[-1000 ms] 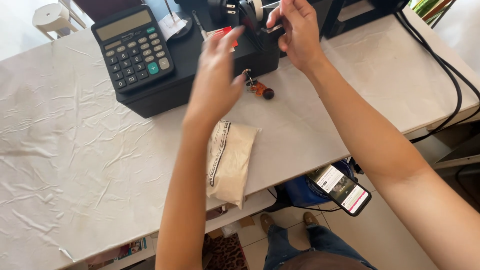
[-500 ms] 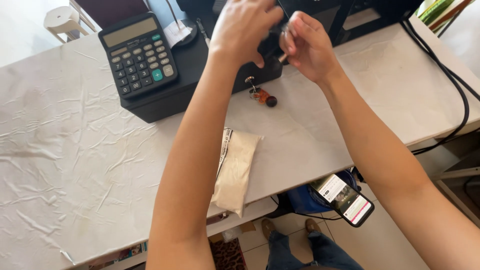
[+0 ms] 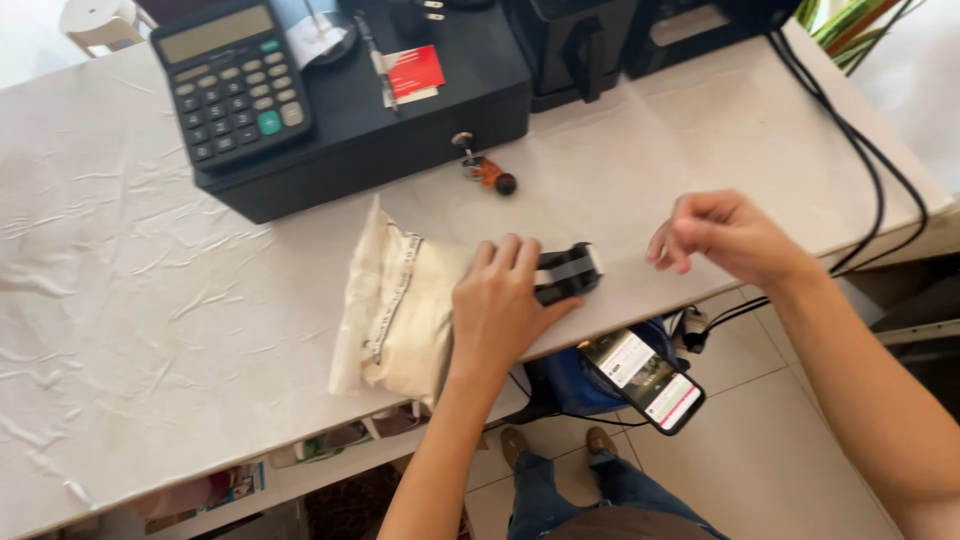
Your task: Weighing powder ingredients on a digital scale and sealing them into small plastic bags with tape.
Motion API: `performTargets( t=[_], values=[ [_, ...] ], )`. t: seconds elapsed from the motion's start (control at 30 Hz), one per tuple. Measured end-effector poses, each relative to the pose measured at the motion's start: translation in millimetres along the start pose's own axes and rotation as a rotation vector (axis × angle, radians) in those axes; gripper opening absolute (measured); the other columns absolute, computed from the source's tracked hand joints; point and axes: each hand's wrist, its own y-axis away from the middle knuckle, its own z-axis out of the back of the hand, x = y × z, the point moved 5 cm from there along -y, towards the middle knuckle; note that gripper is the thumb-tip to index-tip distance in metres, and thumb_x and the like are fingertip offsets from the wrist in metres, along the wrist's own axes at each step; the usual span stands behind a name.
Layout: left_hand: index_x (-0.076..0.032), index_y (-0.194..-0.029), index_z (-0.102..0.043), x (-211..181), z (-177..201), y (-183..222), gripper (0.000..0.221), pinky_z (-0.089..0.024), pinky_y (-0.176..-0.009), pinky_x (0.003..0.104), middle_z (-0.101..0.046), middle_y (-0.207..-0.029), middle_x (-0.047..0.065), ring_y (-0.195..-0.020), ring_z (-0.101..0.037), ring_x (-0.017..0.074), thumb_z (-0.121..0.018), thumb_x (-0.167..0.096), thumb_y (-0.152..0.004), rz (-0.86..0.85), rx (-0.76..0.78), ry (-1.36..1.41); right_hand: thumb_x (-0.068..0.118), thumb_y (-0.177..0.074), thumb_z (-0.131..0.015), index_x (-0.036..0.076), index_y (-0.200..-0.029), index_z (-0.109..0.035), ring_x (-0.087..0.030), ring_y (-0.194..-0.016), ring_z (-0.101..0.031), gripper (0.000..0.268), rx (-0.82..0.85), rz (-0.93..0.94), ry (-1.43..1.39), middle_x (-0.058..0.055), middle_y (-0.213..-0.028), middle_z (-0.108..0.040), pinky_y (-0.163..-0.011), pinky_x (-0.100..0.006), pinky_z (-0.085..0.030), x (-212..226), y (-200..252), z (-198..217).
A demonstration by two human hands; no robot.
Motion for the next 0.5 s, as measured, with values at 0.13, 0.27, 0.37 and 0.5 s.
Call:
performTargets(
  t=[0.13, 0.27, 0.37, 0.5],
  values=[
    [-0.019, -0.11, -0.061, 3, -27, 10, 0.078, -0.056, -0.072, 0.038, -0.061, -0.1, 0.0, -0.096, -0.062, 0.0241, -0.09, -0.061, -0.051, -0.021, 0.015, -0.114, 0.016, -0.098, -0.064, -0.002, -0.08, -0.065, -0.023, -0.064, -0.066, 0.026, -0.186, -0.111, 0.222, -0.016, -0.054, -0.064, -0.062, -0.033, -0.056, -7, 8, 9],
    [-0.013, -0.123, -0.063, -28, -11, -5, 0.07, -0.047, -0.097, 0.053, -0.059, -0.116, 0.008, -0.117, -0.059, 0.0317, -0.082, -0.056, -0.071, -0.017, 0.059, -0.096, 0.015, -0.094, -0.068, 0.002, -0.086, -0.074, -0.02, -0.076, -0.064, 0.016, -0.16, -0.288, 0.572, -0.015, -0.069, -0.074, -0.07, -0.03, -0.052, 0, 4, 10],
    [-0.018, -0.113, -0.07, -36, -39, -19, 0.036, -0.04, -0.106, 0.057, -0.064, -0.108, 0.004, -0.116, -0.062, 0.0275, -0.06, -0.048, -0.095, -0.031, 0.067, -0.049, 0.018, -0.091, -0.072, 0.006, -0.087, -0.076, -0.02, -0.079, -0.062, 0.013, -0.134, -0.308, 0.739, -0.011, -0.072, -0.072, -0.072, -0.032, -0.051, -3, 0, 14],
    [-0.025, -0.079, -0.079, -23, -64, -58, 0.029, -0.055, -0.086, 0.049, -0.076, -0.077, 0.002, -0.089, -0.075, 0.0326, -0.059, -0.037, -0.094, 0.22, 0.666, 0.274, 0.024, -0.086, -0.079, 0.009, -0.088, -0.08, -0.021, -0.082, -0.06, 0.016, 0.015, -0.254, 0.853, -0.009, -0.086, -0.075, -0.074, -0.034, -0.05, 0, -7, 15]
  ],
)
